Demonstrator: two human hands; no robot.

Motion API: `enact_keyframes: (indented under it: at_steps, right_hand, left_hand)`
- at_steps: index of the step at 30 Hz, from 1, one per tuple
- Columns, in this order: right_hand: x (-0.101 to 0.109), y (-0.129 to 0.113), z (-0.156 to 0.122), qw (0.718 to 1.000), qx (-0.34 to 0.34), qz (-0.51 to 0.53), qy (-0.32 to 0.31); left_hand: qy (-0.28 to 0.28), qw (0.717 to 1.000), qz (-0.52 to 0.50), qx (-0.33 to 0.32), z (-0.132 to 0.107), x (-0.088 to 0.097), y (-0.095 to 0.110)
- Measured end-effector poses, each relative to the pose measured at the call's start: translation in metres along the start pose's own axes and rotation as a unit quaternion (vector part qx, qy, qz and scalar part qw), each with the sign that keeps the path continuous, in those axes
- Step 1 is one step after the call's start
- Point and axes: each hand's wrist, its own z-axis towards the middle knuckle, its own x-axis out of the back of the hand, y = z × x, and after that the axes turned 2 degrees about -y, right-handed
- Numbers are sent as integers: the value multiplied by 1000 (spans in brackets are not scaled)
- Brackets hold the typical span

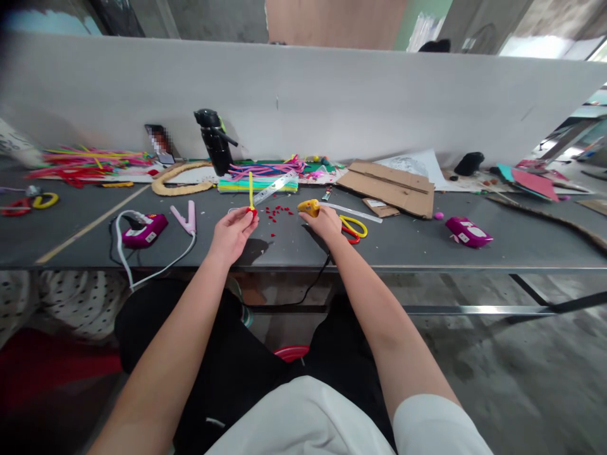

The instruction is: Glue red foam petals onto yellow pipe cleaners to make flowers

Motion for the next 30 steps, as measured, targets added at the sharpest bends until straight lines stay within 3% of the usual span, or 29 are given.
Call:
enact_keyframes:
  at_steps: [6, 11, 15, 16, 18, 20, 22, 26, 30]
  right_hand:
    - [12, 9, -17, 1000, -17, 18, -5]
    - [12, 20, -48, 998, 10, 34, 51]
    - [9, 17, -77, 982, 71, -9, 173]
    - [8, 12, -84, 979, 104, -4, 174]
    - [3, -1, -91, 975, 201, 15, 96]
    - [-4, -19, -91, 971, 236, -29, 19]
    - [-12, -41, -82, 971, 217, -96, -34]
    - [-26, -78, -49, 971, 188, -131, -72]
    - [-36, -97, -16, 973, 131, -150, -113]
  left_hand:
    - [2, 1000, -3, 4, 2, 1, 0]
    - [8, 1000, -4, 12, 1, -3, 1]
    - [14, 1000, -2, 13, 0, -4, 2]
    - [13, 1000, 0, 13, 0, -4, 1]
    - [11, 1000, 6, 12, -1, -4, 0]
    - [11, 1000, 9, 12, -1, -4, -1]
    - [14, 1000, 8, 12, -1, -4, -1]
    - [16, 1000, 14, 16, 0, -5, -1]
    - [18, 1000, 19, 17, 0, -6, 1]
